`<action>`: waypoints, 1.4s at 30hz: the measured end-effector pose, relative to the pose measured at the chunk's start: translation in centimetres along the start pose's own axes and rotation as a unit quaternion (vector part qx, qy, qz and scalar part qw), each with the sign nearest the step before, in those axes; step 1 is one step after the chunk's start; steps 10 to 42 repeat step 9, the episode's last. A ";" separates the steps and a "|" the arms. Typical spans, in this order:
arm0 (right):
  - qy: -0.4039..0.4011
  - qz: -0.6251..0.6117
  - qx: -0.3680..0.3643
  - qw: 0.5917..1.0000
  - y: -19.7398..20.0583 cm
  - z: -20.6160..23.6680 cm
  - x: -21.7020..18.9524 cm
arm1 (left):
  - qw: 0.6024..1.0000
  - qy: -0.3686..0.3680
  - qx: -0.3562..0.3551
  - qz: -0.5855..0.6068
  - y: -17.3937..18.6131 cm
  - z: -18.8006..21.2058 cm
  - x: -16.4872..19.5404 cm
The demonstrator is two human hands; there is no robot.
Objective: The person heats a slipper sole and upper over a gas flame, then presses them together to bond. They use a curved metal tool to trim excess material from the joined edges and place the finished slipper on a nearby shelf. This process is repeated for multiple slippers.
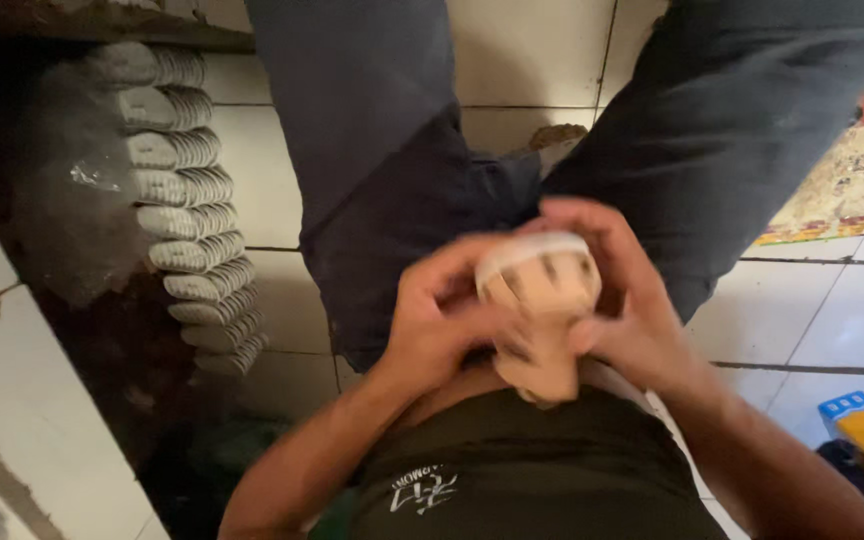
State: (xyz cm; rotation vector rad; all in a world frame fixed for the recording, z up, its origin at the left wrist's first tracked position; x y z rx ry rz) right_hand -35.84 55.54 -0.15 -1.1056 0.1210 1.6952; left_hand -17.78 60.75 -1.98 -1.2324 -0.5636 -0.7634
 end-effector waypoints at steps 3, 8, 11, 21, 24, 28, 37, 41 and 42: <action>0.043 -0.021 0.006 0.999 1.0 -1.1 -2.3 | 0.959 -0.005 0.066 0.276 -0.3 -1.5 1.5; 0.112 0.095 0.067 0.987 1.9 0.6 -5.9 | 0.982 -0.075 0.041 0.167 -0.7 -4.6 4.6; 0.151 0.112 0.059 0.980 1.9 1.0 -6.2 | 0.982 -0.080 0.039 0.164 -0.8 -4.8 5.0; 0.151 0.112 0.059 0.980 1.9 1.0 -6.2 | 0.982 -0.080 0.039 0.164 -0.8 -4.8 5.0; 0.151 0.112 0.059 0.980 1.9 1.0 -6.2 | 0.982 -0.080 0.039 0.164 -0.8 -4.8 5.0; 0.151 0.112 0.059 0.980 1.9 1.0 -6.2 | 0.982 -0.080 0.039 0.164 -0.8 -4.8 5.0; 0.151 0.112 0.059 0.980 1.9 1.0 -6.2 | 0.982 -0.080 0.039 0.164 -0.8 -4.8 5.0; 0.151 0.112 0.059 0.980 1.9 1.0 -6.2 | 0.982 -0.080 0.039 0.164 -0.8 -4.8 5.0; 0.151 0.112 0.059 0.980 1.9 1.0 -6.2 | 0.982 -0.080 0.039 0.164 -0.8 -4.8 5.0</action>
Point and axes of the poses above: each hand's wrist, its own z-axis away from the middle knuckle, its own y-axis out of the back of the hand, x = y × z, the point moved 3 cm from there along -z, towards the middle knuckle, and after that the axes turned 15 degrees about -y, right-handed, at the moved point
